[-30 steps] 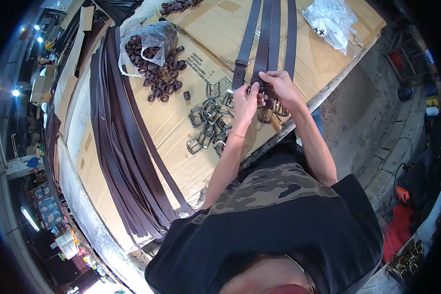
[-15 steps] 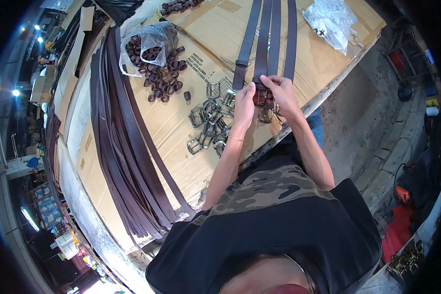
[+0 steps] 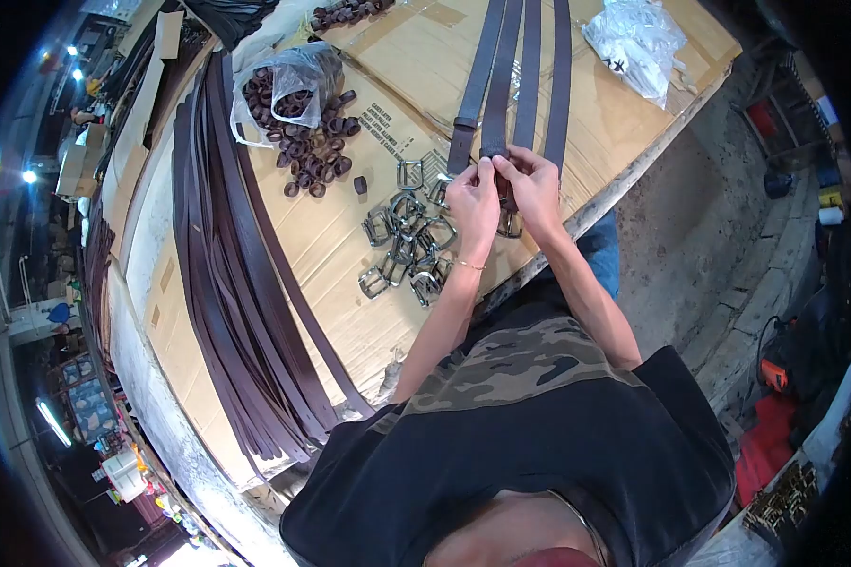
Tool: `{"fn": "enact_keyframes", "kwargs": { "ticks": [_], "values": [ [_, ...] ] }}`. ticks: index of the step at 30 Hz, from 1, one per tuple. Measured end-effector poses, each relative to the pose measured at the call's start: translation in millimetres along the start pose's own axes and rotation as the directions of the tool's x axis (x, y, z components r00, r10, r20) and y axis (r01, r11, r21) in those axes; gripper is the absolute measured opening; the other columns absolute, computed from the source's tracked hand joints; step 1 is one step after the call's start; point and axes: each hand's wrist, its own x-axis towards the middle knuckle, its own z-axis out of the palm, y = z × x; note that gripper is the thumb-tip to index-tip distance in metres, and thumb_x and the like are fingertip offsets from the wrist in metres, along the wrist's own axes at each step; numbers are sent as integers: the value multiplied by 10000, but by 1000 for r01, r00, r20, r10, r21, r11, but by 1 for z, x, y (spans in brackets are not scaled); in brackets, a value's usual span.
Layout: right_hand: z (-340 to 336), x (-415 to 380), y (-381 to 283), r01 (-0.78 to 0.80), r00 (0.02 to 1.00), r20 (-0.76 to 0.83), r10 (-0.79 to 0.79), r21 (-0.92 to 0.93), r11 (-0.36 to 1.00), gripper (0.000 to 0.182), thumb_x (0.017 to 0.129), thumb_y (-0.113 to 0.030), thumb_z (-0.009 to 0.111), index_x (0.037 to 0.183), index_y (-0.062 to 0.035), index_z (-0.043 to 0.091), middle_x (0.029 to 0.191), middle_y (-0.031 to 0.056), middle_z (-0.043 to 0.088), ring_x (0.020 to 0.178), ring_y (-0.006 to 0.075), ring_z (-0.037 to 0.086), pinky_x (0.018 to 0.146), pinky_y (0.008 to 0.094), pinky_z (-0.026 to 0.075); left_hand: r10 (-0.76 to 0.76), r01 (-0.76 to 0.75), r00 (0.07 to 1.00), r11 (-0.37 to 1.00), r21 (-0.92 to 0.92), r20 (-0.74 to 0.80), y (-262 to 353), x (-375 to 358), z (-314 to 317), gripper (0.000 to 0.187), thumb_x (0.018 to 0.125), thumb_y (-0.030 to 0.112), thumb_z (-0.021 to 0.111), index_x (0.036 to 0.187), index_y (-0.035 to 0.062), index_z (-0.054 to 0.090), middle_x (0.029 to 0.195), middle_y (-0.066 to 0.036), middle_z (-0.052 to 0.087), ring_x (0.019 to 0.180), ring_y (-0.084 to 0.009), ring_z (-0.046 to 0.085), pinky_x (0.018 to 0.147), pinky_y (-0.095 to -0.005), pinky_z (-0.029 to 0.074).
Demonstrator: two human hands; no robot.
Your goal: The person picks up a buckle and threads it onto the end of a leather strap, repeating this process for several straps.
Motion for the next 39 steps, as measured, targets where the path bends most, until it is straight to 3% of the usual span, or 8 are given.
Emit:
{"fn": "enact_keyframes", "kwargs": {
  "ticks": [5,15,20,25,31,34,36,39],
  "values": [
    [-3,9,-4,37,998,-45,-44,-147,989,250,835,-61,669,1033,85,631,822,47,652,692,70,566,594,225,463,78,-80,997,994,74,29,-7,3,0,376,950,250,549,712,-34,611,646,30,505,597,-53,383,519,-254,316],
    [-14,15,12,17,990,137,-20,23,1000,206,889,-151,631,995,25,616,784,21,626,660,61,544,532,211,421,-211,293,915,934,-205,343,-4,14,-18,317,959,284,546,947,-20,637,817,-54,650,661,-118,620,606,-263,504],
    [-21,34,-10,-234,934,308,182,140,962,308,924,-283,604,959,23,597,798,34,590,662,103,520,645,245,447,-261,437,825,856,-275,501,-2,23,-24,348,951,334,548,926,-2,633,831,-90,673,673,-155,649,675,-284,526],
    [-21,125,-4,-212,969,175,177,208,955,305,914,-250,614,975,48,590,912,96,621,818,163,575,745,305,455,-318,380,854,922,-75,412,-12,14,-21,377,942,374,553,843,18,626,697,-54,637,590,-134,603,537,-260,448],
    [-21,274,6,-61,997,49,52,217,974,37,814,7,573,837,33,585,777,106,597,657,236,587,595,363,495,-355,318,916,927,200,186,-42,10,-26,457,924,412,561,678,29,592,550,-16,542,486,-102,516,455,-246,364],
    [-38,337,-12,13,998,-61,-30,-267,964,198,683,-24,653,877,-13,619,752,73,589,621,194,534,569,375,451,-167,99,981,864,493,96,-64,7,-24,485,907,421,573,754,-39,586,561,-97,560,500,-174,546,505,-351,417],
    [-39,374,-19,24,941,-301,-155,-396,918,377,645,-73,680,1018,-18,666,991,150,676,924,268,649,798,353,509,-110,58,992,826,560,60,-51,1,-19,474,903,414,576,769,-41,586,598,-133,580,539,-233,568,544,-379,434],
    [-33,344,-62,111,902,-159,-402,-813,571,383,708,-183,630,1050,-13,653,1066,215,646,1037,356,607,912,381,472,-142,85,989,714,696,26,-12,-5,-16,454,889,396,584,811,-51,600,708,-228,613,684,-386,605,638,-436,470]
  ]
}}
